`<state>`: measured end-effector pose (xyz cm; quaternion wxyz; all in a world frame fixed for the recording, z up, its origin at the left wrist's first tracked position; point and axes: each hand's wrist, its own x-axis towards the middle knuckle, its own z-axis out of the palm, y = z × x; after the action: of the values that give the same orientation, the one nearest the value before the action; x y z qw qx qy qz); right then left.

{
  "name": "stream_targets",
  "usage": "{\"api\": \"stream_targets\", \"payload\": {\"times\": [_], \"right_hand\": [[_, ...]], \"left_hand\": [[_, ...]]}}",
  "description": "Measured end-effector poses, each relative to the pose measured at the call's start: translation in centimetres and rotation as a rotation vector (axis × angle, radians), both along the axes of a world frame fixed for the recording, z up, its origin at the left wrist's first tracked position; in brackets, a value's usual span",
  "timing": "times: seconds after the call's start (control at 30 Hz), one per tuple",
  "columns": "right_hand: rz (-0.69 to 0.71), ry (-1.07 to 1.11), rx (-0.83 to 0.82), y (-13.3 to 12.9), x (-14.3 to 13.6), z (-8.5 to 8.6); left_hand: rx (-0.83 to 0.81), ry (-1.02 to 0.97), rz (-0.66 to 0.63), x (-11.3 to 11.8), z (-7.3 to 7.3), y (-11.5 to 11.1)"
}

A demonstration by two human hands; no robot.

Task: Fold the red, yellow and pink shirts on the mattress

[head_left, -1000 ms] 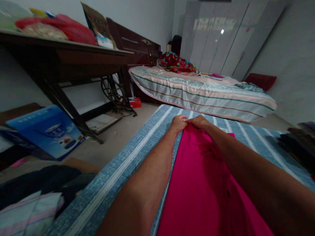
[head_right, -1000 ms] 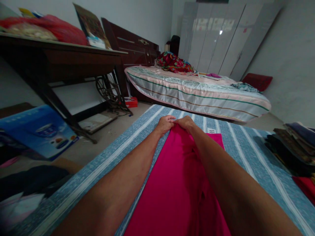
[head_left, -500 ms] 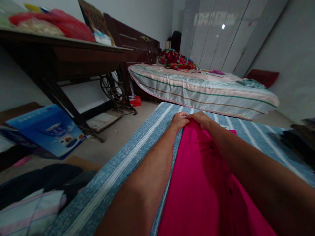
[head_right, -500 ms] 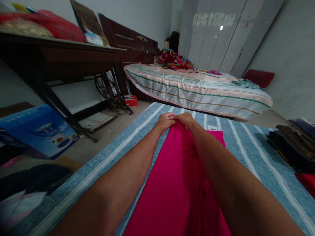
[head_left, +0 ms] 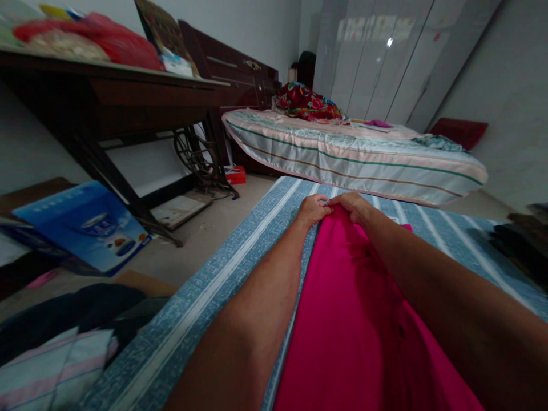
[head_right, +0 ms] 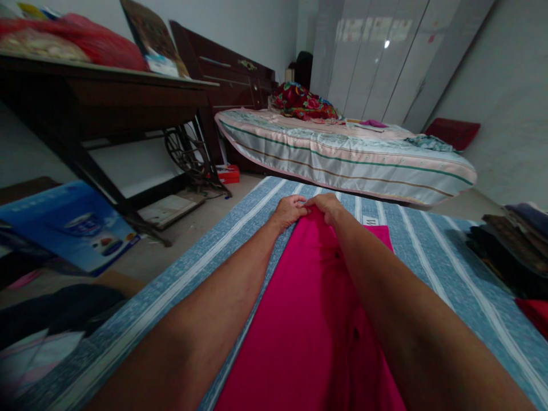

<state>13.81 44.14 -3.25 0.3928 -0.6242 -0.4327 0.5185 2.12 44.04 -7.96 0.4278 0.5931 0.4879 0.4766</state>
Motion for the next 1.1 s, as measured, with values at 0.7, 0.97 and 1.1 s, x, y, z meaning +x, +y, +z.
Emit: {"api": "stream_targets", "payload": {"times": [0.7,0.97,1.1], "right_hand": [[-0.058,0.139,0.161,-0.1,0.8,-0.2],[-0.046,0.201,0.162,-0.3,1.4,-0.1],[-0.022,0.243,0.18,-0.6,1.7,-0.1]], "left_hand": [[0.069,0.287,0.093,0.4,1.1,-0.8],[0.015,0.184,0.129,1.1,1.3,-0.8],[-0.01,0.047,0.124,1.3,1.4,-1.3]]}}
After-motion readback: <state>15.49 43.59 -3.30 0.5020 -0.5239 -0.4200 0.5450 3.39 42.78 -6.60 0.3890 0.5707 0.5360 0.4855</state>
